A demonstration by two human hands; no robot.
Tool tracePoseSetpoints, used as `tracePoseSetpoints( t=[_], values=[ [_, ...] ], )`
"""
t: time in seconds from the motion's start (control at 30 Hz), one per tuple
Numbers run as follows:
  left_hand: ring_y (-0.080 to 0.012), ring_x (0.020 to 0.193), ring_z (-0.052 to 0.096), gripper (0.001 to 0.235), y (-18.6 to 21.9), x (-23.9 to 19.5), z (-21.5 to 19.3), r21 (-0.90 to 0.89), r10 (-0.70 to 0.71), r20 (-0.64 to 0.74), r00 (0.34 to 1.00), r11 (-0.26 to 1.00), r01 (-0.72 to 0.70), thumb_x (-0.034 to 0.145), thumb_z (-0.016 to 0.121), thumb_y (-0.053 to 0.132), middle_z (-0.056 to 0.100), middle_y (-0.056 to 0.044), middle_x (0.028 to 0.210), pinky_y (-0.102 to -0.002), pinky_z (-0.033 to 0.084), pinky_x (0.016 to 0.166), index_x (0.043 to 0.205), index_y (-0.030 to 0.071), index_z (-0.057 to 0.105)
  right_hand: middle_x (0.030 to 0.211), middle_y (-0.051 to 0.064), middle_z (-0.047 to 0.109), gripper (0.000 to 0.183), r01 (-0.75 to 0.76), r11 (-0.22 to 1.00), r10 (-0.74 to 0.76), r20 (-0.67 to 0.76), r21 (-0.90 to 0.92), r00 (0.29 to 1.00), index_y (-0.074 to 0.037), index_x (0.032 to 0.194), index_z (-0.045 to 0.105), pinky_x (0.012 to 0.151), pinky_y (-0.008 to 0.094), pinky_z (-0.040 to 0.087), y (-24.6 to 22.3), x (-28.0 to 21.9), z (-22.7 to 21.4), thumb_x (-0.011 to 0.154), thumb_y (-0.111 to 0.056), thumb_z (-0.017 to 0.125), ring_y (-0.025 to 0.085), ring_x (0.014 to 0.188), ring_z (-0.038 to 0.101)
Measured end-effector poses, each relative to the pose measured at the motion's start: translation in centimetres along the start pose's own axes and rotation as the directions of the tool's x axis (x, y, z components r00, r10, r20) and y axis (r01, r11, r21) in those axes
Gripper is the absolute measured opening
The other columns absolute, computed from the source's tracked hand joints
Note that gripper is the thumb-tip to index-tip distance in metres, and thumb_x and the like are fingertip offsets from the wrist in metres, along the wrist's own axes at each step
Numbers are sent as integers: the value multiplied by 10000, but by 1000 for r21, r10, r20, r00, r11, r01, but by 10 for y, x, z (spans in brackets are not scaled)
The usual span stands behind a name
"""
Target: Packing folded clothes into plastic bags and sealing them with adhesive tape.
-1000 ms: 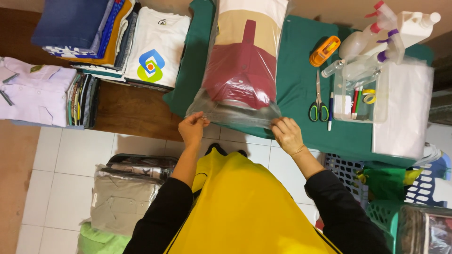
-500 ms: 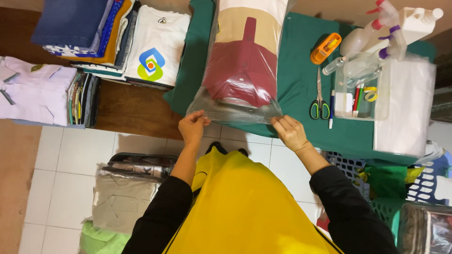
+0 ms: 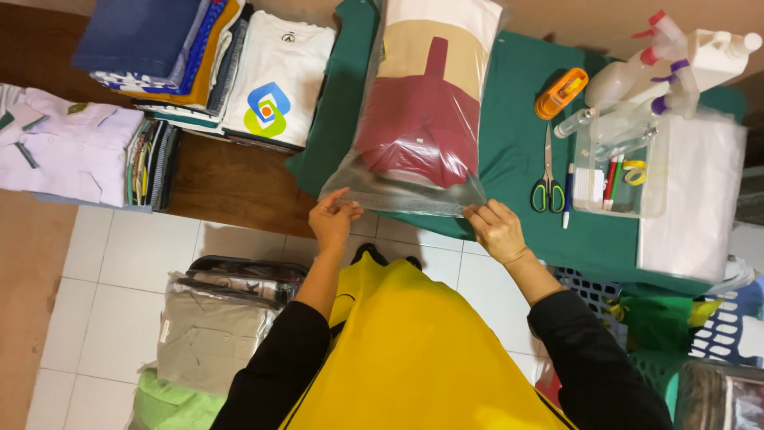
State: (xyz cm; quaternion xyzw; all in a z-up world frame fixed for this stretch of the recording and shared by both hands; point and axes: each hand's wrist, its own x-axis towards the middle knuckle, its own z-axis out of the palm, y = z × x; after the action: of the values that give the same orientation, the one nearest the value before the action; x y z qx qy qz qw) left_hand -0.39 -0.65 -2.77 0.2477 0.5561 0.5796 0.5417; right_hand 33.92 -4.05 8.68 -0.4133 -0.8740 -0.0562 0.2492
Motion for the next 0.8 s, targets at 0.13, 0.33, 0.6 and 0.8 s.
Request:
tracePoseSetpoints(
  t=[0.13,0.33,0.6,0.8],
  values=[
    [-205,690,734,333,4,-6,3,33,60,8,998,998,-60,861,644,-125,734,-143,839,-307,623,649,1176,-35,706,894,47,663,235,20,999,-20,9,-26,1000,-27,1021,737,701,357,528,3,-2,3,789,8,725,228,803,599],
    [-200,703,743,314,20,-13,11,141,66,-21,998,988,-62,861,639,-127,741,-133,840,-310,637,660,1147,-36,729,869,51,618,317,111,992,-105,99,-56,990,7,1065,728,697,344,520,7,-3,5,753,-14,678,224,811,589],
    [-177,750,750,219,8,-1,10,264,123,12,992,957,-122,910,643,-72,760,-125,861,-280,615,701,1108,-55,734,865,35,594,281,198,979,-191,146,-39,971,-17,1016,710,766,341,529,17,-2,10,741,-42,661,211,859,596],
    [-164,744,737,232,23,-15,16,552,396,84,915,745,-373,877,692,-30,765,-105,881,-281,572,700,1097,-56,758,859,36,593,270,164,986,-158,161,-26,974,-25,1006,711,746,345,522,17,-1,10,740,-39,671,215,850,592]
  ],
)
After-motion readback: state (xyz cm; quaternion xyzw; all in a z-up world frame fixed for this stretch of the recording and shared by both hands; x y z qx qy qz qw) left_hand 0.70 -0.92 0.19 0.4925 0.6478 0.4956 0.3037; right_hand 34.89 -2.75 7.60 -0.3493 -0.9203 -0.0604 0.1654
